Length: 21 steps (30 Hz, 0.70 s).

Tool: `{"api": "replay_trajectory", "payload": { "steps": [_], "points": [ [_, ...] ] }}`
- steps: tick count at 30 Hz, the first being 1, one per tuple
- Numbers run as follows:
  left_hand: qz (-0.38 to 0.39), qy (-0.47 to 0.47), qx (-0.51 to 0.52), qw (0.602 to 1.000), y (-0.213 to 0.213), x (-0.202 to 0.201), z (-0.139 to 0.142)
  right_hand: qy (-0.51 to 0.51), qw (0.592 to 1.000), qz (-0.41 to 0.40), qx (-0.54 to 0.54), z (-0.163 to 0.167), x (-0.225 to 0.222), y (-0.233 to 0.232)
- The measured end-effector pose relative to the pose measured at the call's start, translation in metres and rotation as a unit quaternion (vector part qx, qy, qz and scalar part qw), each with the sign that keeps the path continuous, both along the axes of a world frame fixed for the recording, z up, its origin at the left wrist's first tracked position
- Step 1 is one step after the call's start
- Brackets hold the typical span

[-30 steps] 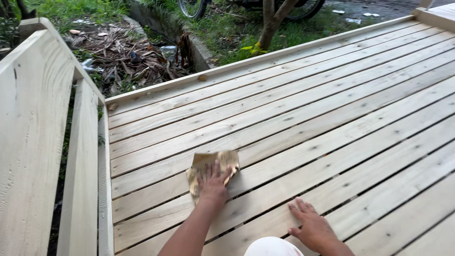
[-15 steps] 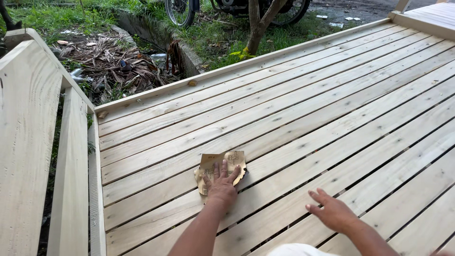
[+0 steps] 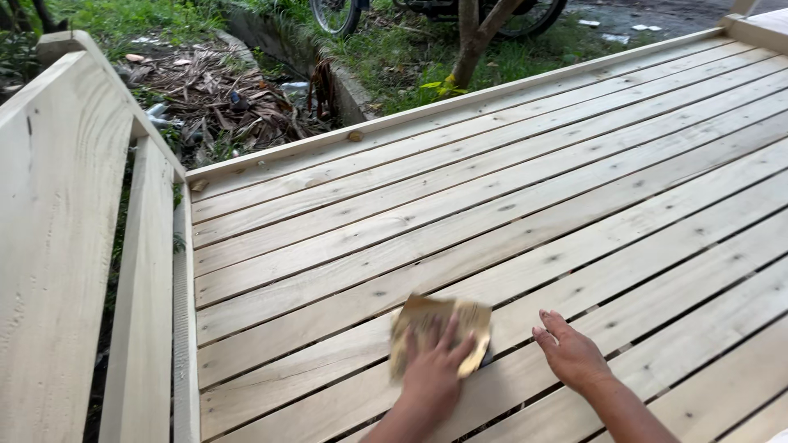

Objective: The person sands a large slatted wooden furniture frame outdoors using sheets of sandpaper held by hand. They rub the sandpaper along the horizontal rails and side panels, then work across the slatted top surface section by section, steadying the frame with the other hand.

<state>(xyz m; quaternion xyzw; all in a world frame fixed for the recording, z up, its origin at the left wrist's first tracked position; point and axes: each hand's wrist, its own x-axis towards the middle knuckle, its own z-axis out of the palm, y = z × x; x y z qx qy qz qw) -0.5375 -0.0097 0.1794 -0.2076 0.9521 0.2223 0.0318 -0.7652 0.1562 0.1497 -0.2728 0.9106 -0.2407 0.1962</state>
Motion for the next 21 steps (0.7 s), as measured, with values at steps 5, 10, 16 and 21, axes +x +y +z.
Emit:
{"api": "replay_trajectory", "payload": {
  "steps": [5, 10, 16, 21],
  "points": [
    [0.058, 0.052, -0.013, 0.997, 0.0, -0.053, 0.005, 0.061, 0.995, 0.001, -0.076, -0.022, 0.028, 0.003],
    [0.005, -0.078, 0.054, 0.995, 0.02, 0.053, -0.04, 0.168, 0.982, 0.079, -0.048, -0.053, 0.027, 0.028],
    [0.053, -0.035, 0.041, 0.997, 0.004, 0.025, -0.039, 0.143, 0.99, 0.018, -0.002, -0.078, 0.022, 0.004],
    [0.079, 0.032, -0.01, 0.996, -0.019, -0.08, 0.005, 0.157, 0.986, 0.048, 0.016, -0.078, 0.028, 0.013]
  ]
}}
